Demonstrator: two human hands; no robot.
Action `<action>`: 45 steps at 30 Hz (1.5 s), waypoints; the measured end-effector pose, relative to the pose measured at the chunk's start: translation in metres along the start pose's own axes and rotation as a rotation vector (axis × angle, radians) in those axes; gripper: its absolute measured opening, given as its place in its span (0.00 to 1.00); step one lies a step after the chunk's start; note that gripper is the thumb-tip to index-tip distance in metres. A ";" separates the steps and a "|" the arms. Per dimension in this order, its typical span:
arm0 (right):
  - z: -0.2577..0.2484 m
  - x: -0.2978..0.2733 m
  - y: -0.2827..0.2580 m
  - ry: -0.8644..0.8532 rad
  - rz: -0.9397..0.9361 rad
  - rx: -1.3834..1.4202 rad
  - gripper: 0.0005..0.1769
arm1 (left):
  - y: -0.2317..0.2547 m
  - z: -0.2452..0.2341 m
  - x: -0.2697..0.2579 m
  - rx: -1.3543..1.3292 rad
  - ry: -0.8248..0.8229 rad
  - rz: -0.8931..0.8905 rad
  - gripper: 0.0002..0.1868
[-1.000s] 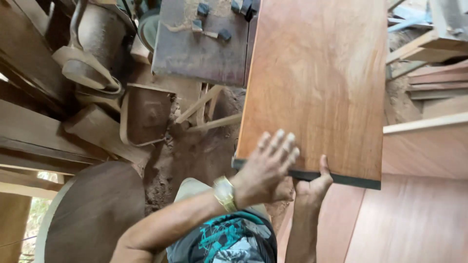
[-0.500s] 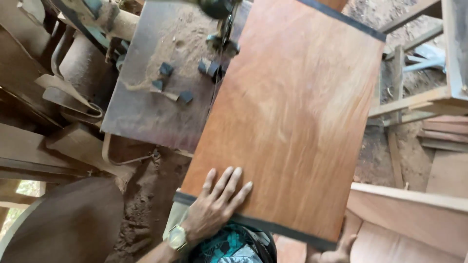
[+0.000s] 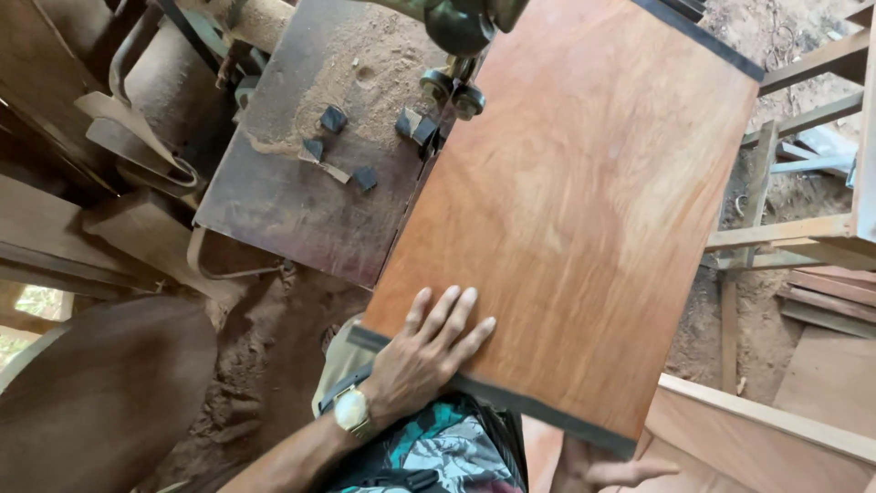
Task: Use a band saw to trim and cut the edges of wooden panels.
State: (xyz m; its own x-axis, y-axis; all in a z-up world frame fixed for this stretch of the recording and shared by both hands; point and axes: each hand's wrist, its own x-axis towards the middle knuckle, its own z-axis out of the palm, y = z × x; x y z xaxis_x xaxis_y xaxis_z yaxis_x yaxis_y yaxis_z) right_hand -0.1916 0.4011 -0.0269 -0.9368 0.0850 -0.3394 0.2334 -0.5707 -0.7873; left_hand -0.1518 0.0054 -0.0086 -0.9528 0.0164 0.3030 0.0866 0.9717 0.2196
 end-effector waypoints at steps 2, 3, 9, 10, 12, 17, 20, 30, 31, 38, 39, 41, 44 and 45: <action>0.017 0.038 0.022 -0.009 -0.009 0.060 0.51 | -0.006 -0.006 0.019 -0.020 -0.072 0.028 0.46; 0.027 0.056 0.035 -0.014 -0.014 0.088 0.50 | -0.009 0.000 0.024 -0.021 -0.067 0.028 0.46; 0.078 0.110 0.082 -0.024 -0.031 0.234 0.46 | -0.022 0.022 0.039 -0.068 0.023 0.098 0.57; 0.081 0.107 0.089 -0.059 -0.035 0.215 0.45 | -0.024 0.022 0.040 -0.030 0.024 0.112 0.56; 0.090 0.101 0.096 -0.093 -0.037 0.194 0.44 | -0.024 0.022 0.037 0.007 0.023 0.125 0.56; 0.123 0.087 0.085 -0.040 -0.098 0.228 0.44 | -0.028 0.013 0.036 -0.002 0.022 0.113 0.56; 0.121 0.085 0.085 -0.051 -0.128 0.212 0.42 | -0.036 0.020 0.032 -0.017 0.027 0.101 0.56; 0.099 0.148 0.089 0.038 -0.177 0.079 0.37 | -0.044 0.047 0.055 0.170 0.134 0.105 0.45; 0.096 0.155 0.088 0.050 -0.138 0.123 0.36 | -0.047 0.041 0.060 0.095 0.109 0.107 0.50; 0.111 0.195 0.097 0.041 -0.080 0.243 0.33 | -0.079 0.038 0.101 -0.092 0.026 0.106 0.65; 0.112 0.203 0.097 0.045 -0.076 0.241 0.33 | -0.081 0.041 0.104 -0.094 0.020 0.104 0.65; 0.113 0.220 0.096 0.004 -0.066 0.245 0.31 | -0.085 0.046 0.114 -0.065 0.034 0.103 0.63; 0.115 0.232 0.094 0.002 -0.083 0.241 0.29 | -0.090 0.050 0.122 -0.090 0.068 0.098 0.61; 0.116 0.237 0.093 0.005 -0.084 0.237 0.29 | -0.092 0.049 0.125 -0.095 0.067 0.097 0.61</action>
State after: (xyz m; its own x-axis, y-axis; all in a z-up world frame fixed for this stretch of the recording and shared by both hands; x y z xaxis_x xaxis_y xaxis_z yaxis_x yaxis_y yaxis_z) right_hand -0.4218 0.2736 -0.1212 -0.9488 0.1440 -0.2811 0.0868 -0.7368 -0.6705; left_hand -0.2931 -0.0699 -0.0366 -0.9175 0.0909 0.3872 0.2079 0.9395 0.2721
